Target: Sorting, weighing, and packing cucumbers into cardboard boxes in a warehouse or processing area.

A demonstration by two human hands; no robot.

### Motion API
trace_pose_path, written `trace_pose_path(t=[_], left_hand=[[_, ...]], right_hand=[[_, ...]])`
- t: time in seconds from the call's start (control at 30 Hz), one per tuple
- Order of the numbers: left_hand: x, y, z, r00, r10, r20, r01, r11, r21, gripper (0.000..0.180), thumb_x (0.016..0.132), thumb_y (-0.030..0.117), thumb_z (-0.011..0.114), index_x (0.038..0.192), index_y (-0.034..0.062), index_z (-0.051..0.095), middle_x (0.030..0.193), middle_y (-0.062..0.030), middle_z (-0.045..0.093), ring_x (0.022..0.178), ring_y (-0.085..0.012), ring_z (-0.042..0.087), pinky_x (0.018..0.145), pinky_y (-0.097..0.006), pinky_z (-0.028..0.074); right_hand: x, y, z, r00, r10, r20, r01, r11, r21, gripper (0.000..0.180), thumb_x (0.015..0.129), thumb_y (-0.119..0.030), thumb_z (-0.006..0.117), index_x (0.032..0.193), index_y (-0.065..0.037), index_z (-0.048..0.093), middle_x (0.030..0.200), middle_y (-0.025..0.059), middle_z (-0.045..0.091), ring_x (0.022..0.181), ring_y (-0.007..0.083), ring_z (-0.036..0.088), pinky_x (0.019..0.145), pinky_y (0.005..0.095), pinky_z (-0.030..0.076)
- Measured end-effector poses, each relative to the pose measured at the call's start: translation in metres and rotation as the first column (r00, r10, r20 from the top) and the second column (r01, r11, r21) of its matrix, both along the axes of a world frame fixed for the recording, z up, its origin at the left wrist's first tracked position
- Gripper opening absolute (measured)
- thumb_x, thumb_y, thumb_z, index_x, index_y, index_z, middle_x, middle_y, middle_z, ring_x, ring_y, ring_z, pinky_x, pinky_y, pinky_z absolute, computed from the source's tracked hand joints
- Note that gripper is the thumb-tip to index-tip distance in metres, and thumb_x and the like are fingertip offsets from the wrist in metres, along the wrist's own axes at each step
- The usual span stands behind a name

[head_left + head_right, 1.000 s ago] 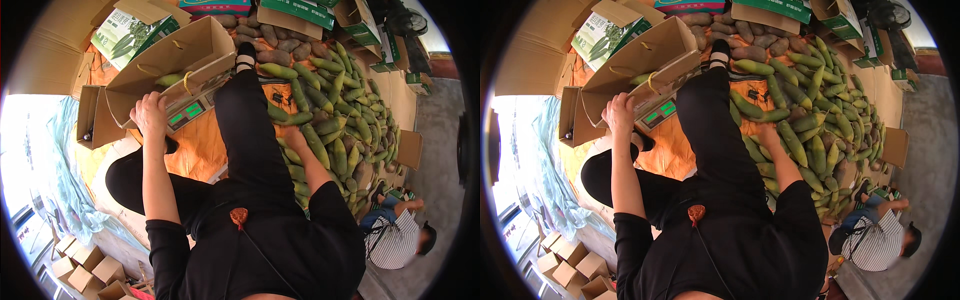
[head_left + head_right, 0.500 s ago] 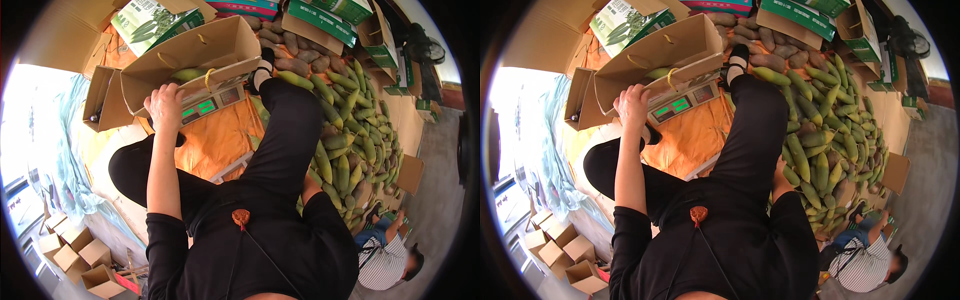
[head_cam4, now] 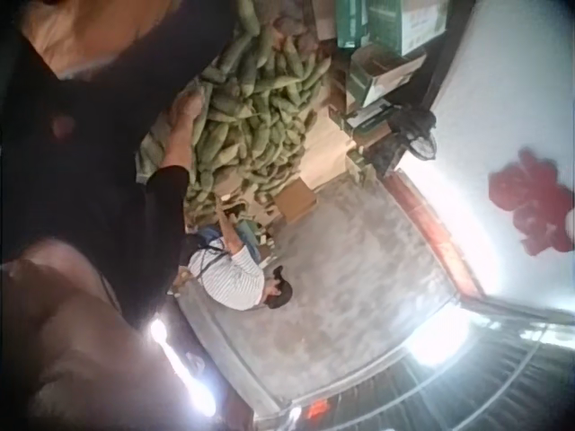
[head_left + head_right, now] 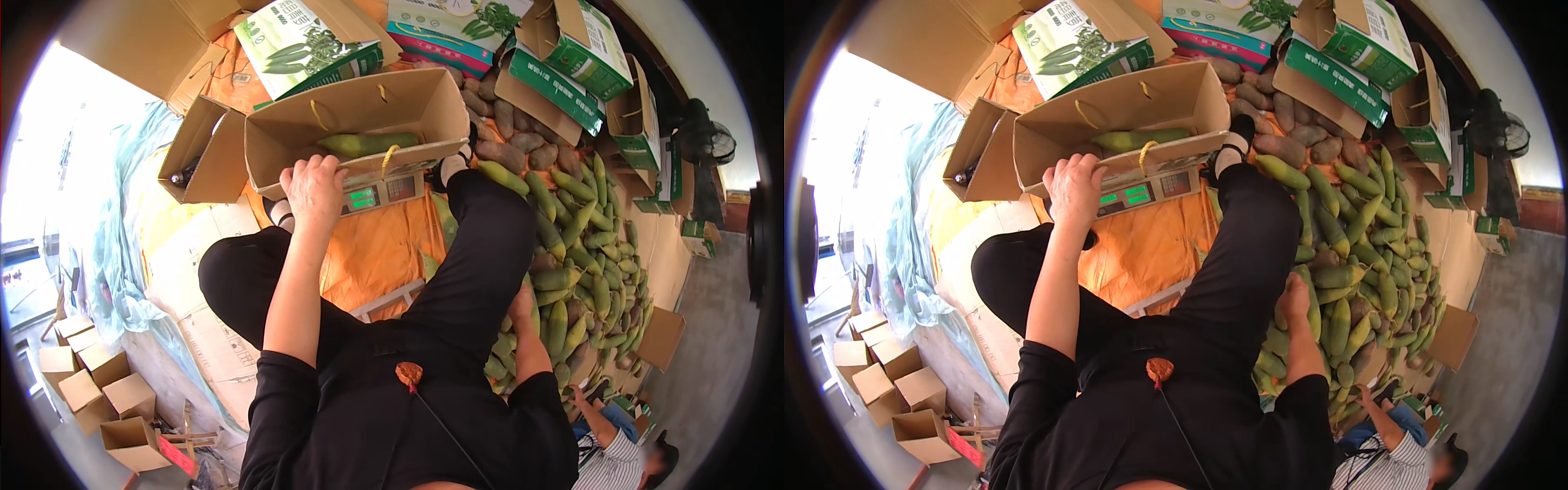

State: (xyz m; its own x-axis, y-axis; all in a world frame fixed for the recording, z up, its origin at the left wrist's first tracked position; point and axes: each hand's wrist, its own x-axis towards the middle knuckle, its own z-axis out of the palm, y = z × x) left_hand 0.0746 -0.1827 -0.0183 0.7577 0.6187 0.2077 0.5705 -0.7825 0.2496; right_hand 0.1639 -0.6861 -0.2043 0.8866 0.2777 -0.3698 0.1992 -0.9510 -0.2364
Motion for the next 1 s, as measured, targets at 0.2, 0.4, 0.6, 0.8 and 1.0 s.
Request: trace_pose_path(t=[0.2,0.4,0.6,0.8,1.0], left_hand=[[-0.003,-0.004,0.001,1.000,-0.012,0.011,0.012,0.999,-0.030,0.012,0.078,0.021,0.065,0.081,0.0103,0.062,0.083,-0.0048,0.059,0.088,-0.0251,0.054,0.085,-0.042,0.035],[-0.004,-0.002,-0.001,1.000,-0.006,-0.003,0.006,1.000,-0.018,0.012,0.078,0.021,0.066,0.083,0.0101,0.062,0.083,-0.0042,0.059,0.088,-0.0245,0.054,0.085,-0.042,0.035],[-0.001,-0.003,0.003,1.000,-0.019,0.008,0.019,1.000,-0.008,0.013,0.078,0.022,0.066,0.082,0.0104,0.062,0.084,-0.0042,0.059,0.088,-0.0249,0.054,0.086,-0.042,0.035],[0.001,-0.006,0.010,0.994,-0.013,-0.109,0.010,1.000,-0.028,0.015,0.082,0.022,0.061,0.091,0.0108,0.062,0.089,-0.0053,0.060,0.091,-0.0261,0.054,0.088,-0.044,0.035],[-0.009,-0.002,0.006,0.997,-0.004,-0.079,0.004,1.000,0.004,0.015,0.079,0.022,0.064,0.088,0.0100,0.062,0.088,-0.0055,0.060,0.090,-0.0263,0.054,0.088,-0.044,0.036]], right_hand=[[0.084,0.095,0.147,0.962,-0.174,0.210,0.027,0.826,0.563,0.036,0.080,0.000,0.060,0.116,-0.002,0.053,0.108,0.0107,0.059,0.101,0.0205,0.058,0.087,0.0325,0.045],[0.120,0.233,0.297,0.973,-0.058,0.223,-0.203,0.243,0.949,0.041,0.085,0.007,0.056,0.124,0.002,0.044,0.120,0.0112,0.053,0.107,0.0179,0.054,0.094,0.0318,0.044],[0.122,0.372,0.305,0.958,0.207,0.196,-0.224,0.123,0.967,0.036,0.075,-0.005,0.070,0.107,-0.003,0.054,0.098,0.0089,0.062,0.087,0.0156,0.061,0.079,0.0287,0.050],[0.091,0.452,0.213,0.969,0.249,-0.002,-0.121,0.475,0.872,0.038,0.067,-0.017,0.077,0.096,-0.003,0.056,0.091,0.0137,0.063,0.086,0.0272,0.062,0.078,0.0347,0.049],[0.126,0.399,0.238,0.863,0.499,-0.075,-0.232,0.524,0.819,0.027,0.078,-0.016,0.068,0.102,-0.002,0.063,0.095,0.0097,0.065,0.088,0.0156,0.061,0.079,0.0284,0.049]])
